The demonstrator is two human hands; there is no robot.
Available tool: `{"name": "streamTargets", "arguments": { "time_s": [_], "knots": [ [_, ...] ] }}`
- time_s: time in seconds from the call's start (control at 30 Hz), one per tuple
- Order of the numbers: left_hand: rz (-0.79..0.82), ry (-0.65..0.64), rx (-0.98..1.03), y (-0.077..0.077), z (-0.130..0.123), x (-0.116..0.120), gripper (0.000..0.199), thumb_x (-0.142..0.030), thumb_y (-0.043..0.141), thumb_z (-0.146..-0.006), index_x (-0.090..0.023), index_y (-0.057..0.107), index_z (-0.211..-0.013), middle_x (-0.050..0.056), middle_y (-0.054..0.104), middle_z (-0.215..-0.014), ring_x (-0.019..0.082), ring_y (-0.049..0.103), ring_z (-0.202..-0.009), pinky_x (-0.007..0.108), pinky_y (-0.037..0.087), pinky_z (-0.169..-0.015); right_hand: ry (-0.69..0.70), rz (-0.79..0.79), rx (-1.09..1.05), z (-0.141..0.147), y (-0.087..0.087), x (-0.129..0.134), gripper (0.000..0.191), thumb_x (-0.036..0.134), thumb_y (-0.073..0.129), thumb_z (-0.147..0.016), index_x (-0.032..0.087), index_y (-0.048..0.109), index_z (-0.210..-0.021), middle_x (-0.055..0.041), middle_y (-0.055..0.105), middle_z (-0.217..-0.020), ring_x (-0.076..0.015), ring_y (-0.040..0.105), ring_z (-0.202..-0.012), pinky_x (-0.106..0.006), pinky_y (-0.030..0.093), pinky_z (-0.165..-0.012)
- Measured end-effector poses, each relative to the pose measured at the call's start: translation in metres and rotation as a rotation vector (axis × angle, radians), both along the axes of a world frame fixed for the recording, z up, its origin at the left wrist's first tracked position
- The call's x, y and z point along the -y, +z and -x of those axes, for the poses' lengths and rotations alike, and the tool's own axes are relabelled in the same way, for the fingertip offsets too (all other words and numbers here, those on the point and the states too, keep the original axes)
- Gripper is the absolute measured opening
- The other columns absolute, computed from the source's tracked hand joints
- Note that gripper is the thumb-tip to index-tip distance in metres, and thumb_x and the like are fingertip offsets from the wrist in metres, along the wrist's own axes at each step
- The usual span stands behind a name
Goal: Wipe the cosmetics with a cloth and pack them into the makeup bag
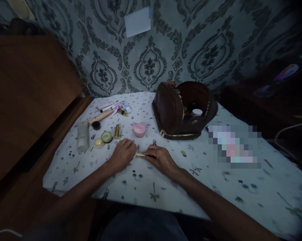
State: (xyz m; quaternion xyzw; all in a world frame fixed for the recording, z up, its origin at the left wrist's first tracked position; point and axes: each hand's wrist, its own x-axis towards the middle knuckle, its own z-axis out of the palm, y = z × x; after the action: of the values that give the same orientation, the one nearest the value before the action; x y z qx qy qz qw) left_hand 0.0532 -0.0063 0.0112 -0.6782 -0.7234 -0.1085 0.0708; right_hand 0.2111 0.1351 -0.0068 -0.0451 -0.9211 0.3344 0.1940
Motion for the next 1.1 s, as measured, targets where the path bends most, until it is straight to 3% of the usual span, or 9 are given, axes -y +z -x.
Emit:
{"name": "streamTargets", "arguments": {
  "time_s": [0.23, 0.4, 0.5, 0.73, 0.9, 1.1],
  "knots": [
    [-0.005, 0.05, -0.013, 0.004, 0.035, 0.03, 0.028, -0.024, 0.033, -0.102, -0.019, 0.057, -0.088, 0.007, 0.056, -0.089, 0.023, 0.049, -0.086, 0.039, 0.046, -0.082, 0.015, 0.005, -0.017, 0.0, 0.0, -0.002, 0.019, 0.023, 0.058, -0.093, 0.02, 0.076, -0.094, -0.0042, 0.069, -0.081, -0.0172, 0.066, -0.075, -0.026, 0.049, -0.067],
    [0.071, -0.071, 0.039, 0.013, 0.046, 0.047, 0.024, -0.037, 0.044, -0.099, -0.017, 0.053, -0.109, 0.01, 0.055, -0.107, 0.024, 0.049, -0.096, 0.04, 0.047, -0.085, 0.001, 0.03, -0.025, 0.0, -0.003, -0.003, 0.016, 0.023, 0.06, -0.092, 0.02, 0.076, -0.094, -0.004, 0.07, -0.082, -0.0167, 0.067, -0.075, -0.026, 0.05, -0.067],
    [0.117, -0.103, 0.053, 0.017, 0.048, 0.048, 0.027, -0.039, 0.043, -0.099, -0.017, 0.051, -0.112, 0.011, 0.055, -0.109, 0.025, 0.05, -0.097, 0.04, 0.047, -0.085, -0.015, 0.05, -0.027, 0.001, -0.004, -0.004, 0.015, 0.021, 0.061, -0.09, 0.019, 0.076, -0.095, -0.0044, 0.071, -0.084, -0.0166, 0.067, -0.075, -0.025, 0.05, -0.068],
    [0.064, -0.07, 0.013, 0.01, 0.046, 0.04, 0.025, -0.039, 0.037, -0.101, -0.018, 0.049, -0.095, 0.009, 0.055, -0.095, 0.025, 0.05, -0.088, 0.038, 0.046, -0.076, -0.045, 0.13, -0.044, 0.003, -0.002, -0.005, 0.016, 0.024, 0.06, -0.091, 0.018, 0.075, -0.091, -0.0045, 0.068, -0.08, -0.0152, 0.063, -0.069, -0.025, 0.046, -0.063],
    [0.023, -0.018, 0.237, 0.016, 0.04, 0.038, 0.022, -0.038, 0.038, -0.1, -0.022, 0.046, -0.086, 0.003, 0.053, -0.084, 0.02, 0.05, -0.076, 0.032, 0.041, -0.068, -0.092, 0.302, -0.09, 0.0, 0.004, -0.006, 0.02, 0.029, 0.06, -0.09, 0.016, 0.073, -0.085, -0.0044, 0.067, -0.076, -0.0153, 0.061, -0.068, -0.024, 0.044, -0.062],
    [-0.215, 0.279, 0.667, 0.035, 0.026, 0.016, 0.032, -0.04, 0.042, -0.095, -0.023, 0.037, -0.068, -0.005, 0.039, -0.062, 0.014, 0.042, -0.059, 0.027, 0.032, -0.058, -0.115, 0.631, -0.015, -0.001, 0.01, 0.0, 0.034, 0.047, 0.065, -0.083, 0.015, 0.071, -0.072, 0.0005, 0.058, -0.057, -0.0117, 0.05, -0.054, -0.022, 0.037, -0.051]
  ]
}}
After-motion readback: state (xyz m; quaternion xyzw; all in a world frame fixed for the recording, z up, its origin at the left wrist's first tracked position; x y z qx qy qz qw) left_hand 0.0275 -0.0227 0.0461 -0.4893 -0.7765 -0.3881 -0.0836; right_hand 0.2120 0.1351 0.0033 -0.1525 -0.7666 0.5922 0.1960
